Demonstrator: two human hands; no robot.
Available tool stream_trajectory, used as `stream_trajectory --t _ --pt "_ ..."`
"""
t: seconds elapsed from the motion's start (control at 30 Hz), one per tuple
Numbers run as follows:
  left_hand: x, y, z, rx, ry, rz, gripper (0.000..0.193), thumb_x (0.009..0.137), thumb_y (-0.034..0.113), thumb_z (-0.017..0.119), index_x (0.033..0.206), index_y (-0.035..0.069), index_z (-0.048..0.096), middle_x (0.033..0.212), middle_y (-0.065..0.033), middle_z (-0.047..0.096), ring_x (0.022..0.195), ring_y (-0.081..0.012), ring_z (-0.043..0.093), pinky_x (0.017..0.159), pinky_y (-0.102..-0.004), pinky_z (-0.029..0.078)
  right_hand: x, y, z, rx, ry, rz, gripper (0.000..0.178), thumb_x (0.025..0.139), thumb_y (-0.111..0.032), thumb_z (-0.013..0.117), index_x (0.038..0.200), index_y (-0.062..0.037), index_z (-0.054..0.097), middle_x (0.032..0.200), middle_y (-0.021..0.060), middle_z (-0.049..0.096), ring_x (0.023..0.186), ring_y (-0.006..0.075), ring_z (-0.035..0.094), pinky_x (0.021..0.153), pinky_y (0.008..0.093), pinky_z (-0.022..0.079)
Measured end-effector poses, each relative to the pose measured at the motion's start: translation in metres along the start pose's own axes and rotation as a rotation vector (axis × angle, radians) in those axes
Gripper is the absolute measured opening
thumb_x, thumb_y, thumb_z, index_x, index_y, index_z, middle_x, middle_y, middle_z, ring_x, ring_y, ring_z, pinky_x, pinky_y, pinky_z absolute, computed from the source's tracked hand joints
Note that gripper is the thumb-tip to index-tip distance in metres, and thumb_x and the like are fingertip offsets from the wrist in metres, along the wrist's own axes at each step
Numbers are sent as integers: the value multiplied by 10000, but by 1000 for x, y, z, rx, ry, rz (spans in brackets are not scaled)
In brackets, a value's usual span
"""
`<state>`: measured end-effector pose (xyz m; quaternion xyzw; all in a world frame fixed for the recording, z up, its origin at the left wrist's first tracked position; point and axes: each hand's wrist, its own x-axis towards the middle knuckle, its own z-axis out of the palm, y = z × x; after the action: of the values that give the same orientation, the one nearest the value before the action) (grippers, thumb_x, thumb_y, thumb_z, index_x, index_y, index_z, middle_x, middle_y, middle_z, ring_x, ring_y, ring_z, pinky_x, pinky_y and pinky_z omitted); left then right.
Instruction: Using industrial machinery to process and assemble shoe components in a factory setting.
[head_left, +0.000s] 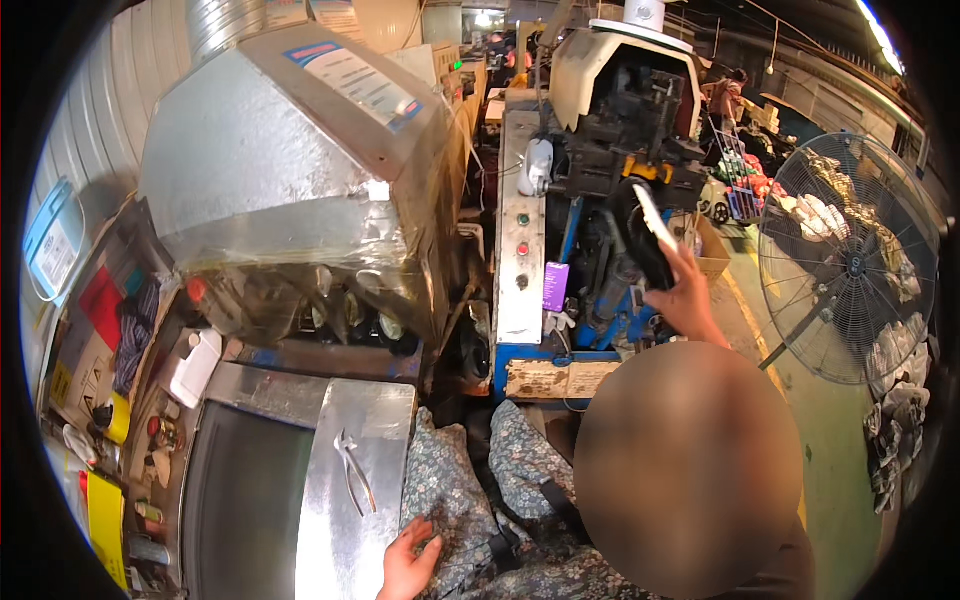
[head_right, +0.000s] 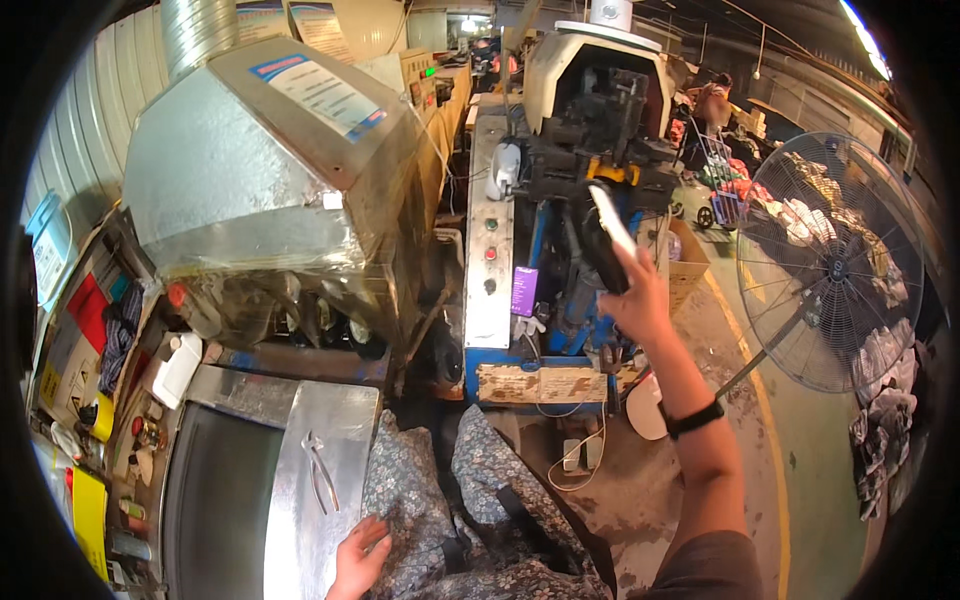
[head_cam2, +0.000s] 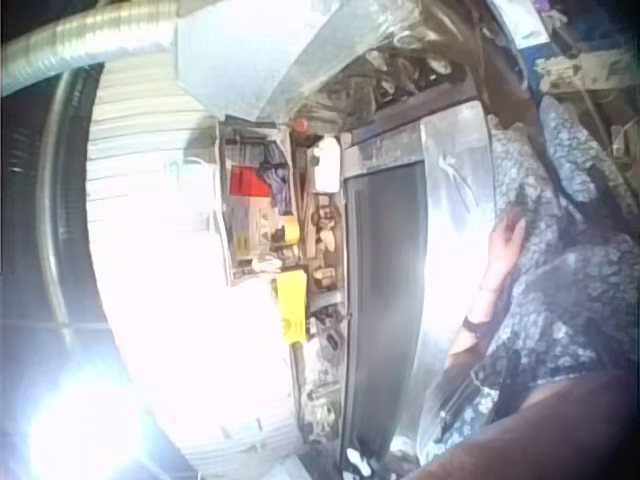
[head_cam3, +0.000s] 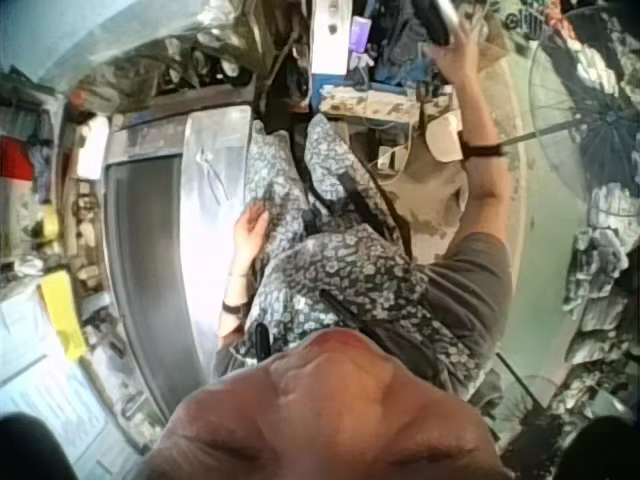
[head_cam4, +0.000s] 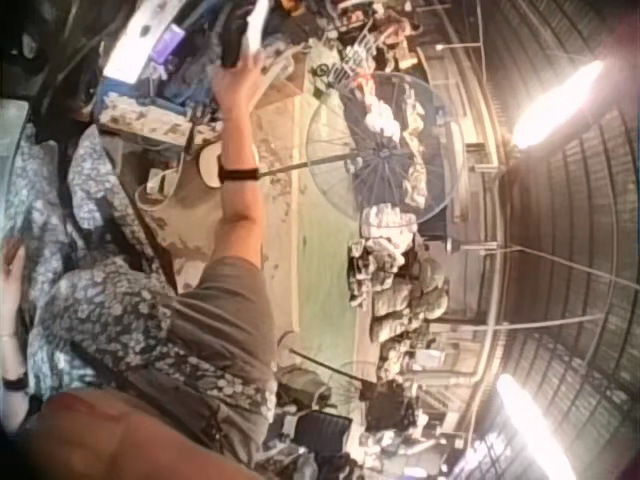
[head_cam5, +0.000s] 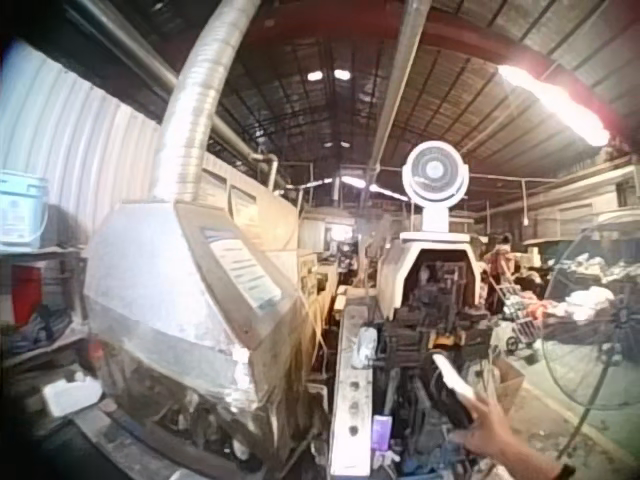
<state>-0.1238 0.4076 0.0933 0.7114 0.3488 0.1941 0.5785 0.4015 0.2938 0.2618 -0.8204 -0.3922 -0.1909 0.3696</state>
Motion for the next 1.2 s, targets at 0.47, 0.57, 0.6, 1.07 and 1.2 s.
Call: stream_trajectory --t 0.47,0.57,0.6,1.07,1.2 --pt "-3 29 23 190 33 36 351 941 221 639 1188 -29 643 1074 -177 707 941 -219 691 814 -323 537 73 58 0 -557 -167 148 730 694 -326 718 1393 -270 515 1245 167 534 1072 360 609 912 450 480" --pt "-6 23 28 242 6 51 345 934 219 644 1177 -26 650 1092 -189 700 957 -250 693 820 -341 535 49 51 19 -614 -170 170 785 750 -487 721 1452 -282 436 1429 258 404 1113 481 527 891 504 481" --pt "-7 21 30 190 11 58 361 929 223 649 1190 -27 641 1089 -192 700 980 -260 688 835 -345 533 41 52 23 -599 -53 89 760 769 -479 713 1450 -284 438 1459 263 370 1109 489 512 894 512 478" --pt "-15 14 -18 339 181 -79 395 964 224 594 1283 -9 580 1128 -202 667 1028 -265 646 911 -371 502 90 66 43 -553 -117 199 695 779 -377 700 1423 -297 450 1479 208 331 1134 465 481 929 515 473" --pt "-82 -49 -101 839 551 -146 405 957 252 563 1249 -27 588 1158 -236 644 1039 -359 634 930 -439 490 119 70 50 -562 -167 225 696 797 -392 681 1439 -308 426 1486 200 327 1157 467 475 935 505 475"
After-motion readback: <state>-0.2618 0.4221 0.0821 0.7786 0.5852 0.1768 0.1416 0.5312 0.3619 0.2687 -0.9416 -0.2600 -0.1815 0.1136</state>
